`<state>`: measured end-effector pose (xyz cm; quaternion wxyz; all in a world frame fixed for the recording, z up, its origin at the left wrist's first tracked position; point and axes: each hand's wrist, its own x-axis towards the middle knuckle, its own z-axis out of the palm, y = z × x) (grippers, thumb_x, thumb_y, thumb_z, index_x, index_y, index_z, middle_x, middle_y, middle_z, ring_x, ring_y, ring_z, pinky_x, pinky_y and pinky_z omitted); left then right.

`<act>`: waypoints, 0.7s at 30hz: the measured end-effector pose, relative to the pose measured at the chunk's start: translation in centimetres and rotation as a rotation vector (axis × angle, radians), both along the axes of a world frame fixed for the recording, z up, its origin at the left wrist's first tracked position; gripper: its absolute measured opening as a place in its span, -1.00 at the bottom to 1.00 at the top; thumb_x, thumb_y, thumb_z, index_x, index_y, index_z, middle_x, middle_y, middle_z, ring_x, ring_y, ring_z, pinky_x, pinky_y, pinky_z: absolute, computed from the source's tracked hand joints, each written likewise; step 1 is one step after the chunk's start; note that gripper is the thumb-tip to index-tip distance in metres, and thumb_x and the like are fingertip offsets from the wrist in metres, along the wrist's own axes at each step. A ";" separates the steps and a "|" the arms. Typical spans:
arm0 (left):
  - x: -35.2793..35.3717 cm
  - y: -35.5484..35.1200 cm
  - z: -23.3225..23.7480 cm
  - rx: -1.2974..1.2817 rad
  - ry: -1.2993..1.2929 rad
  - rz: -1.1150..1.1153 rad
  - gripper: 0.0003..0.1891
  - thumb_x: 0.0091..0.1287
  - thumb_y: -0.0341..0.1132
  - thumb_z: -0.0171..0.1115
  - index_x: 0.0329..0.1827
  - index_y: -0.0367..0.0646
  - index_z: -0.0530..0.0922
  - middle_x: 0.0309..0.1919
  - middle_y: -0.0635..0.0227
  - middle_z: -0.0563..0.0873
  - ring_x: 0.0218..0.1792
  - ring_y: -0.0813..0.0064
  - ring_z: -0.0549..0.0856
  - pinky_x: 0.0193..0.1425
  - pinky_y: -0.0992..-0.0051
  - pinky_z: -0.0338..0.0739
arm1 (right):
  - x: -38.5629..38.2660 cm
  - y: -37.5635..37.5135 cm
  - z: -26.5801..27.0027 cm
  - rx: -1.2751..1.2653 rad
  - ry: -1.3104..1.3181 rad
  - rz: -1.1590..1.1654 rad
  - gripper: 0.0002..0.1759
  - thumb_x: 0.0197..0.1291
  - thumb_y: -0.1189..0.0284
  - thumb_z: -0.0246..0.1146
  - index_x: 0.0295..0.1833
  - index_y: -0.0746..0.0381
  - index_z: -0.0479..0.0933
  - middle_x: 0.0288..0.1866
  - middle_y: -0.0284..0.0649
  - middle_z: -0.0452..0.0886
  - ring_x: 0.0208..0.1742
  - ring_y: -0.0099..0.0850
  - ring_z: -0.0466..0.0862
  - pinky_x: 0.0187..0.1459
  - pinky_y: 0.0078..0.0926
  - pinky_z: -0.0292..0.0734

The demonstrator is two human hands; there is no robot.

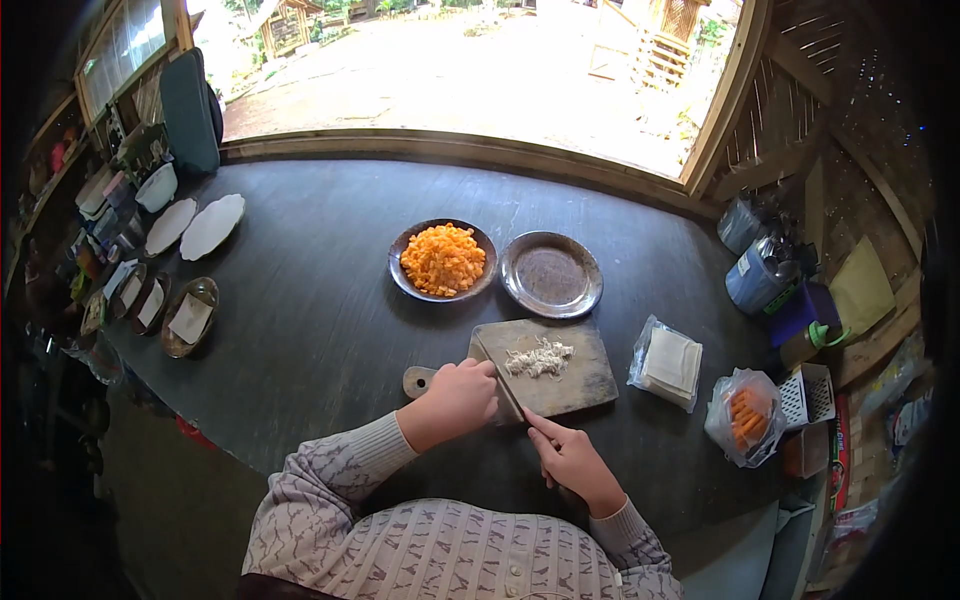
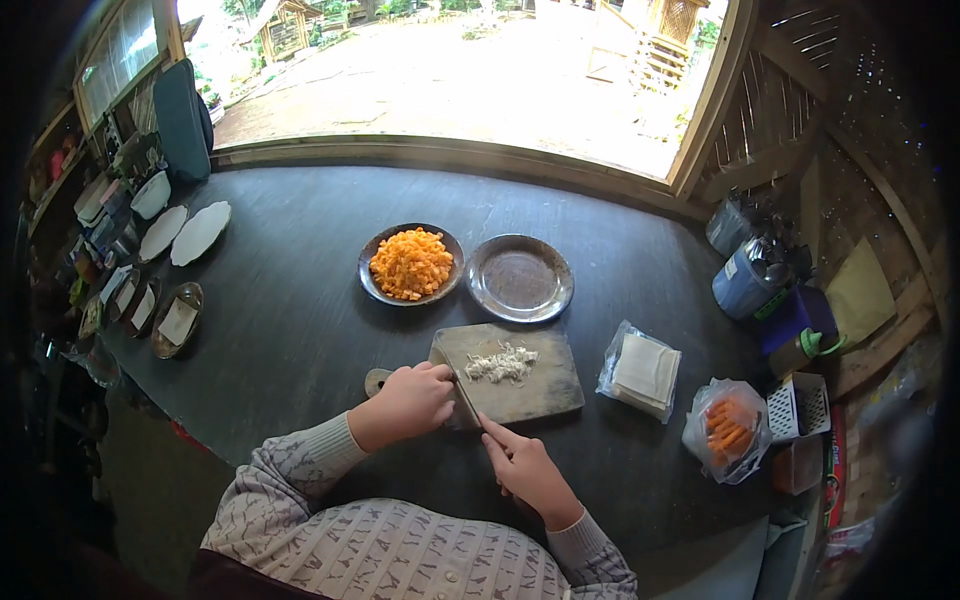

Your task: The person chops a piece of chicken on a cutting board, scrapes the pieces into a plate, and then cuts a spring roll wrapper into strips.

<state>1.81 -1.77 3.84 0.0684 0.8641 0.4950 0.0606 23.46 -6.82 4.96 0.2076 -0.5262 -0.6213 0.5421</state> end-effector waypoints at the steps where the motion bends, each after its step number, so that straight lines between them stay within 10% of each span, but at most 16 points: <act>1: 0.0 0.0 0.0 -0.013 -0.002 0.000 -0.76 0.22 -0.20 0.23 -0.34 -0.22 0.66 -0.17 0.28 0.66 -0.12 0.27 0.68 -0.17 0.30 0.66 | -0.1 0.0 -0.1 -0.004 0.010 -0.004 -0.57 0.43 0.36 0.10 0.38 0.07 0.45 -0.71 -0.31 0.46 -0.72 -0.63 0.47 -0.58 -0.57 0.48; 21: -0.4 0.1 -0.3 -0.052 -0.043 0.002 -0.75 0.26 -0.19 0.21 -0.30 -0.24 0.65 -0.14 0.25 0.66 -0.08 0.23 0.67 -0.08 0.28 0.65 | 0.2 0.3 -0.7 0.066 0.013 -0.040 -0.58 0.42 0.33 0.13 0.35 0.10 0.48 -0.71 -0.30 0.50 -0.72 -0.61 0.50 -0.58 -0.58 0.47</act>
